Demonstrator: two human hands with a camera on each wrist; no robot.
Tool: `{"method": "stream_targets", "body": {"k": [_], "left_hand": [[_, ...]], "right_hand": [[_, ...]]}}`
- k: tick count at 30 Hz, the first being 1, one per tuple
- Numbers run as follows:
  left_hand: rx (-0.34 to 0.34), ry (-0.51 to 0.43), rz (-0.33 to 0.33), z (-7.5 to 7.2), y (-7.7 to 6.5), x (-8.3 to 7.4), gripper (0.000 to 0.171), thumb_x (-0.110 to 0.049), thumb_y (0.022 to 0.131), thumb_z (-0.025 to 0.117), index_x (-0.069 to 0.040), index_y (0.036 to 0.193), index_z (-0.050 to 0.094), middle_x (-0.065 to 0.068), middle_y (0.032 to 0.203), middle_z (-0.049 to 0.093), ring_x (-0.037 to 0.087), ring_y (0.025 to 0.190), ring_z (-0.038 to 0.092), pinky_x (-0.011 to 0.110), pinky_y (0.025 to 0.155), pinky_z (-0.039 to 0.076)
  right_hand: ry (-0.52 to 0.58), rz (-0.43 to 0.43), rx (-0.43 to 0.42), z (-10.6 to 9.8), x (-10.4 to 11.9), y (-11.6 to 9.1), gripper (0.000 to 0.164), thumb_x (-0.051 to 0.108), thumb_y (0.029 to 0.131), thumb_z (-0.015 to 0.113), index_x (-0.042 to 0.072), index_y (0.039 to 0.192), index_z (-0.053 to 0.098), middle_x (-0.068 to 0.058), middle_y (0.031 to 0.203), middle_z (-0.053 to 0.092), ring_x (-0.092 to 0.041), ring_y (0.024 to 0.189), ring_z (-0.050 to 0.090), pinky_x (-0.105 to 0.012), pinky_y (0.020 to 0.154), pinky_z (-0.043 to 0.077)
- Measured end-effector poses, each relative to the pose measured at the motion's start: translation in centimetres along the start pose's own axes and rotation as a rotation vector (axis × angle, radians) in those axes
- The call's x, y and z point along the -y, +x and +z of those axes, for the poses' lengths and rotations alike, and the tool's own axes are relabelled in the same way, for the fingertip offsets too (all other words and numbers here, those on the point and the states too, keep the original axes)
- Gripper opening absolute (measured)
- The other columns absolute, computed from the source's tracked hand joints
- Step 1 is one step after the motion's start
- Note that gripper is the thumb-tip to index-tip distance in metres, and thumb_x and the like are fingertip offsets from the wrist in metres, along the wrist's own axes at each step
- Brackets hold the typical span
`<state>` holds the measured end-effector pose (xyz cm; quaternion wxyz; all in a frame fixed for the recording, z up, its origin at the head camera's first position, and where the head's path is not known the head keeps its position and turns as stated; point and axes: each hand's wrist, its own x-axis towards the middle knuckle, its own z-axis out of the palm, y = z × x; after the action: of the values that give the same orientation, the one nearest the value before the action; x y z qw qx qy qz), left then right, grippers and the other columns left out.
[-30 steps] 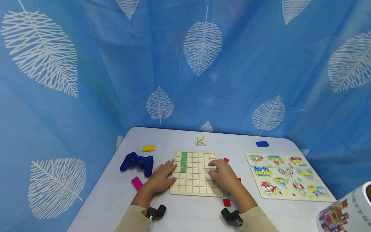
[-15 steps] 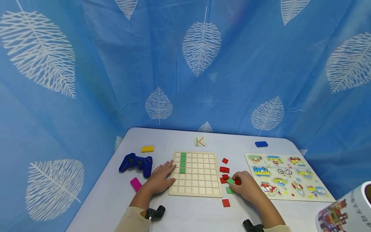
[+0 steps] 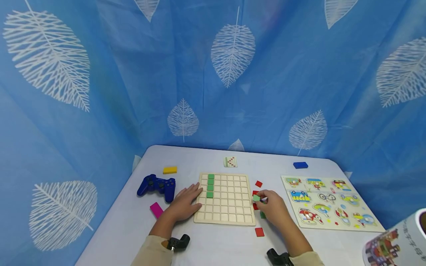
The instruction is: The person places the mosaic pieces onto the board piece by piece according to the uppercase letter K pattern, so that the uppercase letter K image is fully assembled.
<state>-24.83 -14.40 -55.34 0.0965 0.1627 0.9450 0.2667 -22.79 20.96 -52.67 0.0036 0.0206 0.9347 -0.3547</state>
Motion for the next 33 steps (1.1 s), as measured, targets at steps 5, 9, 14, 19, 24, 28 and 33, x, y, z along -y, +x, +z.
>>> {"method": "stream_targets", "body": {"k": [5, 9, 14, 19, 24, 28, 33], "left_hand": [[0.002, -0.016, -0.005, -0.1, -0.2, 0.1, 0.065, -0.038, 0.103, 0.062, -0.019, 0.162, 0.043, 0.001, 0.174, 0.025, 0.026, 0.163, 0.019, 0.052, 0.132, 0.014], [0.001, -0.014, 0.0, 0.0, -0.2, 0.1, 0.065, -0.038, 0.103, 0.063, -0.019, 0.161, 0.043, 0.001, 0.174, 0.026, 0.026, 0.162, 0.019, 0.052, 0.132, 0.015], [-0.002, 0.014, 0.007, 0.1, 0.0, -0.1, 0.064, -0.038, 0.103, 0.063, -0.018, 0.161, 0.044, 0.002, 0.173, 0.027, 0.027, 0.162, 0.021, 0.053, 0.132, 0.016], [0.003, 0.002, 0.001, 0.3, -0.2, -0.3, 0.064, -0.037, 0.103, 0.063, -0.017, 0.16, 0.045, 0.003, 0.173, 0.028, 0.028, 0.162, 0.021, 0.054, 0.132, 0.016], [-0.002, 0.007, 0.004, 0.2, -0.2, -0.3, 0.064, -0.037, 0.103, 0.063, -0.017, 0.161, 0.044, 0.003, 0.173, 0.027, 0.028, 0.162, 0.021, 0.054, 0.132, 0.016], [-0.016, 0.008, 0.007, -0.1, -0.1, -0.3, 0.063, -0.037, 0.103, 0.063, -0.018, 0.161, 0.044, 0.002, 0.173, 0.027, 0.028, 0.162, 0.021, 0.052, 0.132, 0.015], [0.0, -0.005, 0.003, -0.2, -0.1, -0.4, 0.064, -0.037, 0.103, 0.062, -0.018, 0.161, 0.044, 0.002, 0.174, 0.026, 0.027, 0.162, 0.02, 0.053, 0.132, 0.015]], "right_hand": [[0.075, -0.171, 0.049, 4.8, 4.9, -0.2, 0.027, 0.013, 0.089, 0.078, 0.015, 0.116, 0.074, 0.002, 0.107, 0.069, -0.011, 0.084, 0.058, -0.026, 0.071, 0.051], [0.052, -0.283, 0.127, 8.0, 8.1, -0.2, 0.019, 0.016, 0.091, 0.078, 0.018, 0.109, 0.075, 0.004, 0.108, 0.07, -0.01, 0.087, 0.058, -0.028, 0.075, 0.052], [-0.03, -0.296, 0.115, 10.4, 9.9, -0.2, 0.012, 0.014, 0.089, 0.078, 0.018, 0.1, 0.076, 0.006, 0.102, 0.069, -0.012, 0.091, 0.06, -0.036, 0.082, 0.054], [-0.033, -0.25, 0.074, 11.0, 10.2, -0.4, 0.007, 0.012, 0.087, 0.078, 0.017, 0.09, 0.075, 0.006, 0.094, 0.066, -0.012, 0.089, 0.06, -0.037, 0.081, 0.054], [0.019, -0.205, 0.063, 11.3, 10.3, -0.2, 0.006, 0.011, 0.087, 0.077, 0.017, 0.088, 0.074, 0.007, 0.086, 0.062, -0.011, 0.079, 0.056, -0.029, 0.069, 0.048], [0.044, -0.21, 0.076, 11.0, 10.4, 0.2, 0.005, 0.012, 0.087, 0.075, 0.015, 0.091, 0.075, 0.005, 0.088, 0.063, -0.012, 0.08, 0.056, -0.029, 0.069, 0.047], [0.089, -0.207, 0.085, 9.0, 8.7, 0.1, 0.017, 0.017, 0.091, 0.074, 0.015, 0.108, 0.076, 0.003, 0.101, 0.065, -0.013, 0.087, 0.057, -0.032, 0.076, 0.052]]}}
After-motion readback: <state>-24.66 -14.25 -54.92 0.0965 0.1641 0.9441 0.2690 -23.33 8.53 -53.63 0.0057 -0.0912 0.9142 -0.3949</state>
